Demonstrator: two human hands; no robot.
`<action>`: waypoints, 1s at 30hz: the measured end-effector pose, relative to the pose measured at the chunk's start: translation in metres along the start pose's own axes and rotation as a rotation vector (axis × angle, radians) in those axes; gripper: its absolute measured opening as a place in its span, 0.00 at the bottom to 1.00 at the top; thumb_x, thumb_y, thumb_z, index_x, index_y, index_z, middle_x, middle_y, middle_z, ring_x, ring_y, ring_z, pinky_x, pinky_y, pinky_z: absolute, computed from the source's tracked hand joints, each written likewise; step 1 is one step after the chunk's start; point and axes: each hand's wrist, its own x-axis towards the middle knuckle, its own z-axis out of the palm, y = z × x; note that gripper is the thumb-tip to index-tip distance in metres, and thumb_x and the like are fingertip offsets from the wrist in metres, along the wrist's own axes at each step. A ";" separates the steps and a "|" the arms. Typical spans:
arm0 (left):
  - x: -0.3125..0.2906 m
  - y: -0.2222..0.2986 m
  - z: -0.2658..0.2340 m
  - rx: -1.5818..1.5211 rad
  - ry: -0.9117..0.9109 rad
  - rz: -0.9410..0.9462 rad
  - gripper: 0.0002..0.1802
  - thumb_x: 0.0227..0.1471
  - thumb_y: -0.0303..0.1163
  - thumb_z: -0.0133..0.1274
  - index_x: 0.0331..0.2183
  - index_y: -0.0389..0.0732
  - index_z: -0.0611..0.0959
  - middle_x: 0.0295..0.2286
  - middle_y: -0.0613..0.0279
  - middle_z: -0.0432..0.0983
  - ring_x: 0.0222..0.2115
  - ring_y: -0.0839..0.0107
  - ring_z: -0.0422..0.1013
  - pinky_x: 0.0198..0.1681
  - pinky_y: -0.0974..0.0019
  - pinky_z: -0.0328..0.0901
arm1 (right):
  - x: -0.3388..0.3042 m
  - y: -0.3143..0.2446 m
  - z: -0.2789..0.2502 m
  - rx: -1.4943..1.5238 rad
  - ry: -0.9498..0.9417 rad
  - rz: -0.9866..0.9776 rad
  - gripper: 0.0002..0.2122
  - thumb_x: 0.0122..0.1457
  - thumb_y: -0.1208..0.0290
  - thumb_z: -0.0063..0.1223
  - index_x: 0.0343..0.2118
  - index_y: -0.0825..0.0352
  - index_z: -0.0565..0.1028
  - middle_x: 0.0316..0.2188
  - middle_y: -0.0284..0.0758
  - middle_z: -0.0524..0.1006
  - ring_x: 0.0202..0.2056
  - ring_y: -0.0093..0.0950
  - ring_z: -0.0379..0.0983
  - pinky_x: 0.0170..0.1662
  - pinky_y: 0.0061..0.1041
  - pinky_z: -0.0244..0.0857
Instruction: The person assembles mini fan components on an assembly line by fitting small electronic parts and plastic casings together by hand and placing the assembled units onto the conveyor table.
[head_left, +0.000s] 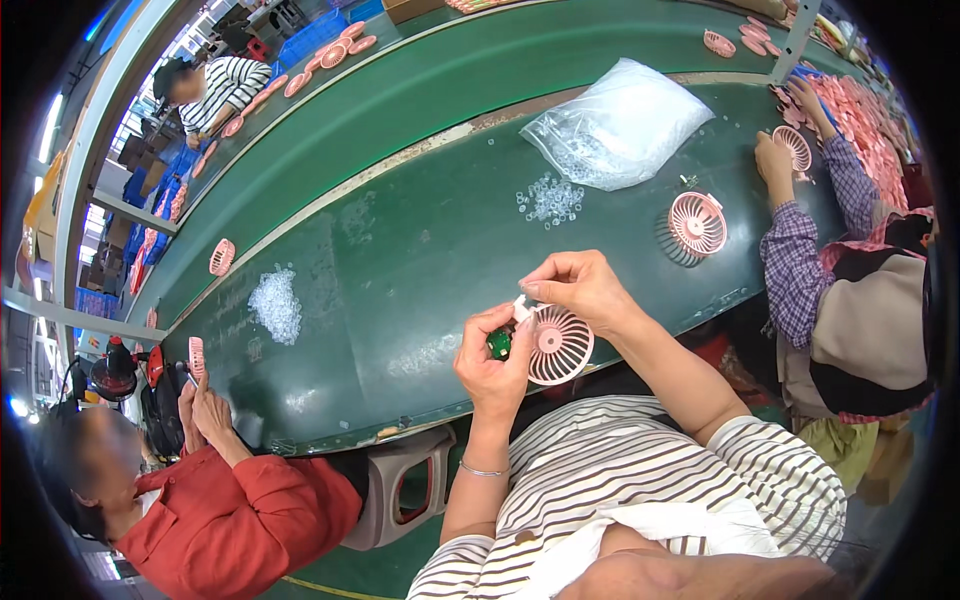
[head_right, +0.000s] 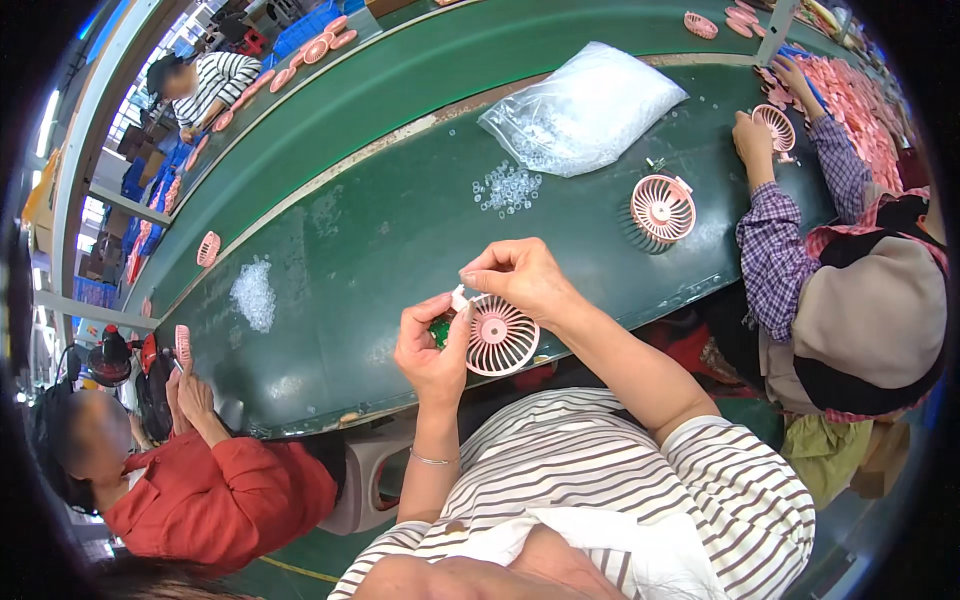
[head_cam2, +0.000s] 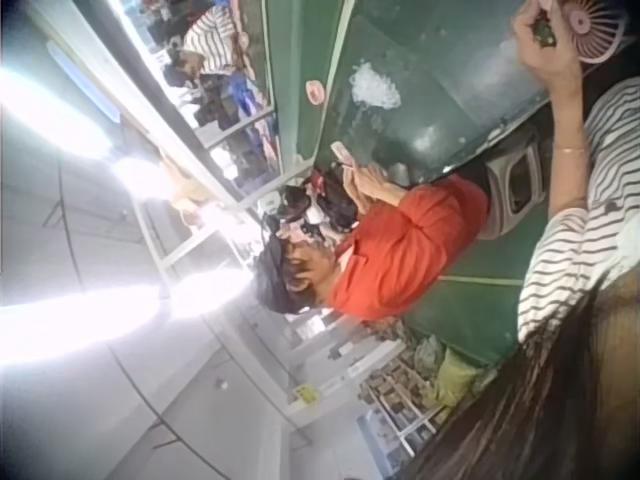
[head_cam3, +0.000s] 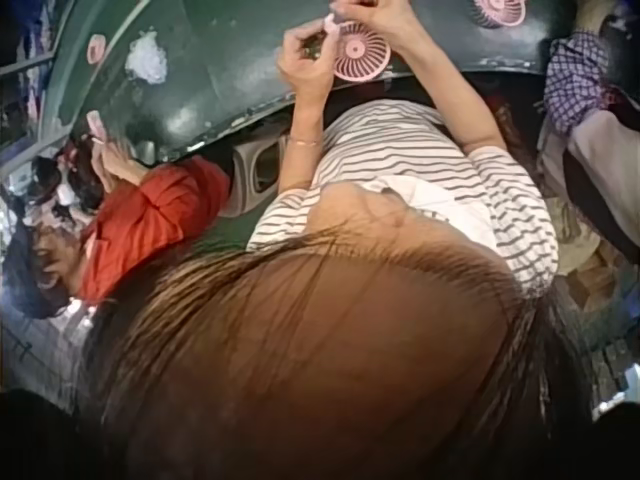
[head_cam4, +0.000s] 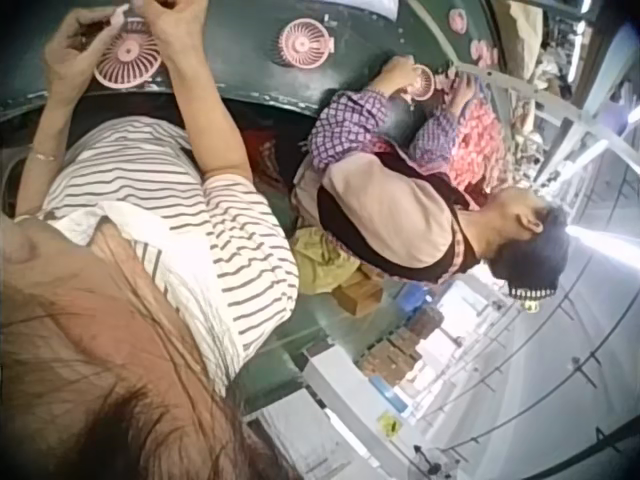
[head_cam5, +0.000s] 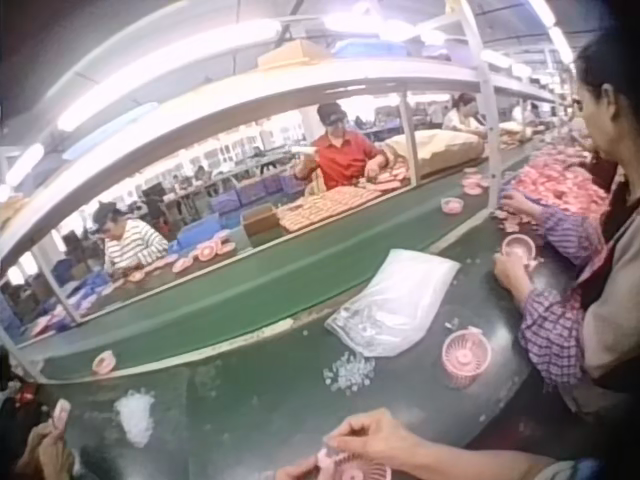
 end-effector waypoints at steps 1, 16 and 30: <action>0.000 0.000 0.000 -0.006 -0.013 0.004 0.12 0.40 0.20 0.61 0.31 0.34 0.77 0.32 0.54 0.78 0.31 0.71 0.74 0.35 0.71 0.69 | -0.001 0.000 -0.001 0.001 0.001 0.001 0.05 0.51 0.79 0.58 0.30 0.73 0.77 0.26 0.35 0.78 0.27 0.18 0.73 0.31 0.16 0.68; 0.003 0.009 0.001 0.048 -0.076 0.041 0.12 0.40 0.19 0.61 0.31 0.34 0.77 0.32 0.53 0.77 0.32 0.71 0.74 0.36 0.71 0.68 | -0.004 0.000 -0.006 0.093 -0.078 0.028 0.05 0.52 0.78 0.57 0.31 0.75 0.77 0.27 0.37 0.78 0.28 0.19 0.74 0.32 0.18 0.69; 0.000 0.005 -0.002 0.056 -0.075 0.007 0.12 0.41 0.18 0.60 0.32 0.33 0.77 0.32 0.54 0.77 0.33 0.74 0.72 0.37 0.72 0.68 | -0.008 0.007 0.000 -0.069 -0.028 -0.113 0.05 0.53 0.76 0.56 0.30 0.74 0.78 0.27 0.33 0.77 0.28 0.17 0.72 0.31 0.18 0.67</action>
